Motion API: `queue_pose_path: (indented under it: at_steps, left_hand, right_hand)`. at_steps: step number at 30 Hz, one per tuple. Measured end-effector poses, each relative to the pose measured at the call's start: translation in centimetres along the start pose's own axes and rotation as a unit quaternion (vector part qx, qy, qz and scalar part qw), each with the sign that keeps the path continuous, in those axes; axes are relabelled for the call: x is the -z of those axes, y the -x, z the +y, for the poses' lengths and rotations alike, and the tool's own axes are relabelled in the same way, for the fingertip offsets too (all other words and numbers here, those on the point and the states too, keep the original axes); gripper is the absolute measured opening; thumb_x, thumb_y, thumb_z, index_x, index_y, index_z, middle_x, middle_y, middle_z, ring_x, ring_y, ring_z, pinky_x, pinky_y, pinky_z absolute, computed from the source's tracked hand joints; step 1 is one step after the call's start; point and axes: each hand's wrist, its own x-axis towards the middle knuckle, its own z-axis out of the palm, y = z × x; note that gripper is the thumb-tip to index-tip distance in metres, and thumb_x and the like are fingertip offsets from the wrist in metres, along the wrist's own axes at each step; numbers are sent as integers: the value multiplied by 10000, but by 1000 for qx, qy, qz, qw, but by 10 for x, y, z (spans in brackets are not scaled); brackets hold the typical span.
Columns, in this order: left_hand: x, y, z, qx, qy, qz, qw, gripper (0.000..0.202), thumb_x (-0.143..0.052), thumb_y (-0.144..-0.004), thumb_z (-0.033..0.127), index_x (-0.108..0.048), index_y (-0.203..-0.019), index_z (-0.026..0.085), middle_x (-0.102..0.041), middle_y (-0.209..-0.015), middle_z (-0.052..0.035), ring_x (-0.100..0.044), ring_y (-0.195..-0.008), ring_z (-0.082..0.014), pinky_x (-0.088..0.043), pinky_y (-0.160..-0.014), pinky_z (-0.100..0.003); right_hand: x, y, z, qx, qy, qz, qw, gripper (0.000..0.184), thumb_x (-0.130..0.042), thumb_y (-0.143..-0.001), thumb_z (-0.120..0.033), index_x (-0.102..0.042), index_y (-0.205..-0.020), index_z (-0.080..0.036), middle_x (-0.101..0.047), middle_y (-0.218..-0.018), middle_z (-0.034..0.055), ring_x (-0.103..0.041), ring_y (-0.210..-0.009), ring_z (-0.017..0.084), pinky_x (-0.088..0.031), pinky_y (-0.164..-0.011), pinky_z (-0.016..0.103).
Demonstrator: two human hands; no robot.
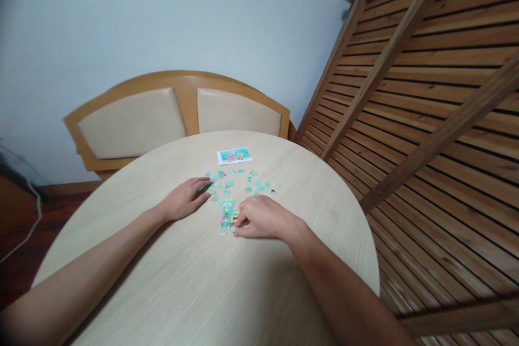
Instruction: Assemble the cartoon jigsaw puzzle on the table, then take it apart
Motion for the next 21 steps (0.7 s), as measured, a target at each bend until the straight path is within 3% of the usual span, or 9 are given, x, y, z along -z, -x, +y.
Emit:
queue_pose_path:
  at_steps: [3,6,10,14,16,21]
  left_hand:
    - [0,0,-1,-1,-5,-4,1000,479,-413,-1018,478,-589,-1313,145,-602,-1384,-148,-561,-1287,-290,-448,-1118,-480]
    - [0,1,-1,-3,-9,-5,1000,485,-406,-1020,476,-587,-1315,137,-602,-1384,-153,-561,-1288,-288,-444,-1122,-476]
    - [0,2,0,-4,-10,-6,1000,488,-400,-1021,475,-588,-1313,132,-601,-1385,-156,-560,-1288,-287,-447,-1119,-471]
    - [1,2,0,-2,-2,-4,1000,482,-407,-1018,480,-594,-1307,143,-603,-1384,-148,-560,-1290,-288,-446,-1120,-471]
    - [0,2,0,-1,0,-3,1000,476,-410,-1016,483,-597,-1304,152,-604,-1384,-143,-561,-1288,-288,-447,-1118,-476]
    - [1,2,0,3,-5,-5,1000,478,-410,-1016,477,-607,-1295,143,-602,-1384,-149,-561,-1288,-287,-449,-1117,-468]
  right_hand:
    - [1,0,-1,-12,-21,7,1000,142,-750,-817,-327,-813,-893,-226,-751,-828,24,-666,-783,173,-431,-729,259]
    - [5,7,13,-63,-44,44,996,141,-693,-854,-299,-800,-908,-224,-744,-843,21,-645,-748,153,-421,-691,251]
    - [15,28,55,-198,-6,170,965,170,-611,-891,-264,-763,-890,-189,-731,-862,47,-623,-751,163,-409,-669,261]
    - [16,47,93,-278,1,215,936,183,-608,-879,-282,-750,-875,-166,-729,-859,66,-625,-746,182,-429,-673,278]
    - [13,50,101,-286,-22,214,934,193,-622,-875,-309,-754,-875,-168,-730,-845,64,-631,-739,186,-443,-676,283]
    - [5,44,100,-226,-13,195,954,181,-674,-858,-311,-782,-940,-191,-727,-978,88,-656,-899,216,-483,-827,317]
